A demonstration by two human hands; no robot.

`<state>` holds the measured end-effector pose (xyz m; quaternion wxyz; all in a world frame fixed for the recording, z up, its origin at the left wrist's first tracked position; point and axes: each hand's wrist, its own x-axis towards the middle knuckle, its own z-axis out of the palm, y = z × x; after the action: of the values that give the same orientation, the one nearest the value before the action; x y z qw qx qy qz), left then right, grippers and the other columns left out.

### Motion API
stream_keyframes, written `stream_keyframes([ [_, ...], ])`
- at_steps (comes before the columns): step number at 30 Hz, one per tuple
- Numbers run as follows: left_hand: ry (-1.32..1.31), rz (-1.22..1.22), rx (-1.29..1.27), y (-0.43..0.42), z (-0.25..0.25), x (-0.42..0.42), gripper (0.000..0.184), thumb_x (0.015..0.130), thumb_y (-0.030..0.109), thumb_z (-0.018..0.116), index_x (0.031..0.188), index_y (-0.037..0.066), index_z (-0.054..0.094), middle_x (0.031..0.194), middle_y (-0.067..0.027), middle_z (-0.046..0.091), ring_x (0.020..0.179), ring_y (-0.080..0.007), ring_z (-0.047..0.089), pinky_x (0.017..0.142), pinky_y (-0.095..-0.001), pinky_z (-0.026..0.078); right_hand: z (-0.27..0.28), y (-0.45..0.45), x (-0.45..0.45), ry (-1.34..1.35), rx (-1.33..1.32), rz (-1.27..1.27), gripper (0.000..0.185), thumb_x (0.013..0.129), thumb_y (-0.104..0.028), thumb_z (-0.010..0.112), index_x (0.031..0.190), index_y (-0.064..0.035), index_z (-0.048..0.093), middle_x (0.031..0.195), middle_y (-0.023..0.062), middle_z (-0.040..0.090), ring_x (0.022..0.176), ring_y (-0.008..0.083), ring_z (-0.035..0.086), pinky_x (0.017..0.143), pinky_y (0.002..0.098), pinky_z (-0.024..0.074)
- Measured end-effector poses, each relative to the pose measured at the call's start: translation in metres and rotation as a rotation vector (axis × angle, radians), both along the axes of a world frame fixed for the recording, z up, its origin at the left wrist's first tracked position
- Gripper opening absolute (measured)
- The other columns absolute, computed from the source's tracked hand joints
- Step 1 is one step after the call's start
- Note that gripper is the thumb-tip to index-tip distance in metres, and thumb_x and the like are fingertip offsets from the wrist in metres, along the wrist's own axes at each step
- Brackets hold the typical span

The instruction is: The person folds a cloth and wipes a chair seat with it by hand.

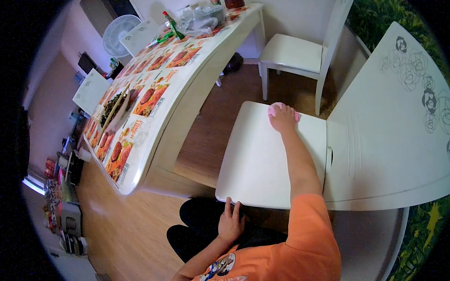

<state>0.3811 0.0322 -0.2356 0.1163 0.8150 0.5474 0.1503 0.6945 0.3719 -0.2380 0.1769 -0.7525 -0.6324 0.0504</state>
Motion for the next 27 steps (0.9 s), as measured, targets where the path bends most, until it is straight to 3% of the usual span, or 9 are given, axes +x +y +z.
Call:
stream_keyframes([
  [4, 0.003, -0.005, 0.005, 0.001, -0.002, -0.001, 0.066, 0.088, 0.02, 0.069, 0.146, 0.006, 0.042, 0.15, -0.0349, 0.034, 0.094, -0.0442, 0.064, 0.084, -0.0478, 0.055, -0.011, 0.002, -0.022, -0.023, 0.071, 0.1, 0.056, 0.093, -0.039, 0.058, 0.143, -0.0149, 0.052, 0.157, 0.0187, 0.038, 0.147, 0.0363, 0.031, 0.123, 0.0471, 0.0189],
  [14, 0.014, -0.024, 0.023, 0.003, -0.005, -0.005, 0.07, 0.084, 0.019, 0.075, 0.146, 0.005, 0.045, 0.153, -0.0339, 0.03, 0.097, -0.045, 0.063, 0.081, -0.0477, 0.056, -0.011, -0.02, -0.025, -0.063, 0.043, 0.147, 0.055, 0.095, -0.04, 0.057, 0.143, -0.0127, 0.051, 0.157, 0.0184, 0.037, 0.149, 0.0343, 0.028, 0.123, 0.0494, 0.0202],
  [17, -0.002, -0.02, 0.019, 0.002, 0.002, -0.003, 0.064, 0.086, 0.018, 0.069, 0.144, 0.006, 0.045, 0.148, -0.0352, 0.037, 0.093, -0.0443, 0.064, 0.083, -0.0477, 0.055, -0.007, -0.053, -0.031, -0.059, 0.076, 0.174, 0.055, 0.095, -0.038, 0.059, 0.143, -0.0116, 0.051, 0.157, 0.019, 0.037, 0.148, 0.035, 0.029, 0.122, 0.0503, 0.0214],
  [20, -0.015, -0.03, 0.059, 0.001, 0.001, -0.005, 0.064, 0.087, 0.018, 0.069, 0.144, 0.006, 0.045, 0.148, -0.0346, 0.037, 0.094, -0.0437, 0.064, 0.084, -0.0473, 0.055, -0.007, -0.091, -0.039, -0.034, 0.135, 0.172, 0.056, 0.09, -0.03, 0.065, 0.141, -0.0088, 0.052, 0.155, 0.0203, 0.039, 0.146, 0.0375, 0.032, 0.121, 0.0518, 0.0234],
  [27, 0.004, -0.032, 0.028, -0.001, 0.003, -0.007, 0.064, 0.087, 0.02, 0.069, 0.145, 0.007, 0.045, 0.149, -0.033, 0.037, 0.095, -0.0426, 0.065, 0.085, -0.0468, 0.054, 0.002, -0.2, -0.065, -0.036, 0.108, 0.237, 0.056, 0.09, -0.028, 0.065, 0.141, -0.0072, 0.052, 0.154, 0.0234, 0.039, 0.146, 0.0385, 0.032, 0.119, 0.0546, 0.0251],
])
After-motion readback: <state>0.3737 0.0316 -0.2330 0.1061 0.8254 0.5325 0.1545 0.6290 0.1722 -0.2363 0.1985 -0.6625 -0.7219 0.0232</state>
